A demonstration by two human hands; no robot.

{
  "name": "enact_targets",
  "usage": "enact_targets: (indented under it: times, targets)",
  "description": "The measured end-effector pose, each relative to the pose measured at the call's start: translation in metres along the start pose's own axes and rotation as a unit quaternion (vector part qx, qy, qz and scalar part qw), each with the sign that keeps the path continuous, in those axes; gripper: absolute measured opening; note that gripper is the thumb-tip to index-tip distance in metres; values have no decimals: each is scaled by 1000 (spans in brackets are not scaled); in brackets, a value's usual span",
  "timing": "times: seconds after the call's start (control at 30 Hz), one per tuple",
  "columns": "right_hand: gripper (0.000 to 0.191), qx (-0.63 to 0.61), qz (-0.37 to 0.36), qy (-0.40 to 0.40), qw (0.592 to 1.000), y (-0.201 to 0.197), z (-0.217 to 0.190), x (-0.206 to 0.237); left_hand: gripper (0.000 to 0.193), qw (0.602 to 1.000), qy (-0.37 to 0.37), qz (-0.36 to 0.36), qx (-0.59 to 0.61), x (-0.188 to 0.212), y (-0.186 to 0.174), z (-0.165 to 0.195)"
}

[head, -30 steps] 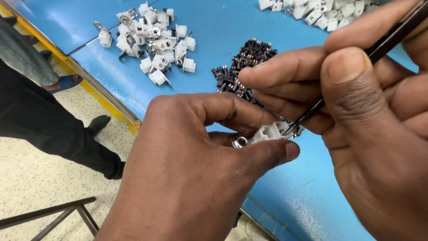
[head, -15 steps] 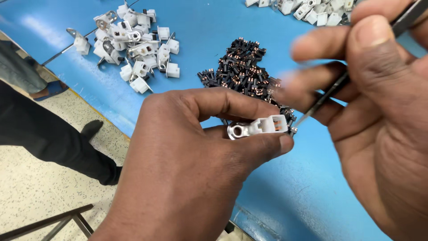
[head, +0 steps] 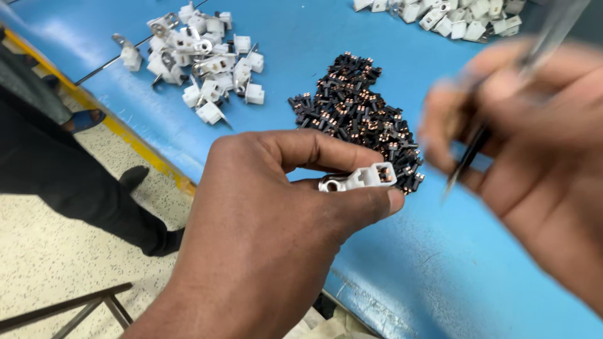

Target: The person assembles small electrical plug components at a factory workbench. They pick a white plastic housing, insert black cylindrical contact parts into it by hand, use a small pointed tool to press and seat the contacts, and place the finished assembly aside with the growing pile of completed units.

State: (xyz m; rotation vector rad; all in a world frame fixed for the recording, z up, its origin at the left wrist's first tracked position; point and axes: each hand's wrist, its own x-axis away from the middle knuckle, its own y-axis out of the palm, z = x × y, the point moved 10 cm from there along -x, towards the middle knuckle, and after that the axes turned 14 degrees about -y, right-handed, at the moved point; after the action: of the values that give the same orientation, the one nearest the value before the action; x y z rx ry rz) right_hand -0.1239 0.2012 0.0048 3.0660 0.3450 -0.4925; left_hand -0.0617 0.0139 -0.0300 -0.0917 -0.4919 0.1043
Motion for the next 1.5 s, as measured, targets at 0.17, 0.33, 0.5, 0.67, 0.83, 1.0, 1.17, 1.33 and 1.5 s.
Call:
enact_targets:
  times: [0.17, 0.33, 0.5, 0.67, 0.83, 1.0, 1.17, 1.33, 1.5]
  targets:
    - [16, 17, -46, -110, 993, 22, -33, 5, 27, 1000, 7, 11, -14, 8, -3, 3]
    - [18, 15, -105, -172, 979, 36, -32, 20, 25, 1000, 9, 10, -16, 15, -6, 7]
    - [20, 77, -110, -224, 965, 51, -44, 25, 24, 1000, 9, 22, -13, 13, -7, 2]
    - [22, 213, -61, -285, 933, 93, -73, 34, 18, 998, 55, 26, 19, 8, -2, 5]
    - [16, 7, -14, -93, 996, 51, -18, 14, 20, 998, -47, 32, 5, -6, -2, -16]
    - [19, -103, 13, -103, 989, 12, -14, -6, 20, 995, 79, -24, 60, -10, 5, 13]
    - [20, 139, -39, -14, 989, 25, -15, -15, 21, 995, 91, -19, 46, -11, 3, 22]
    - [25, -15, -71, 146, 987, 19, 33, 11, 19, 997, 77, 21, -17, -6, -4, 22]
    - [29, -32, -47, 162, 985, 2, 44, 12, 25, 998, -27, 47, -29, -2, -9, 2]
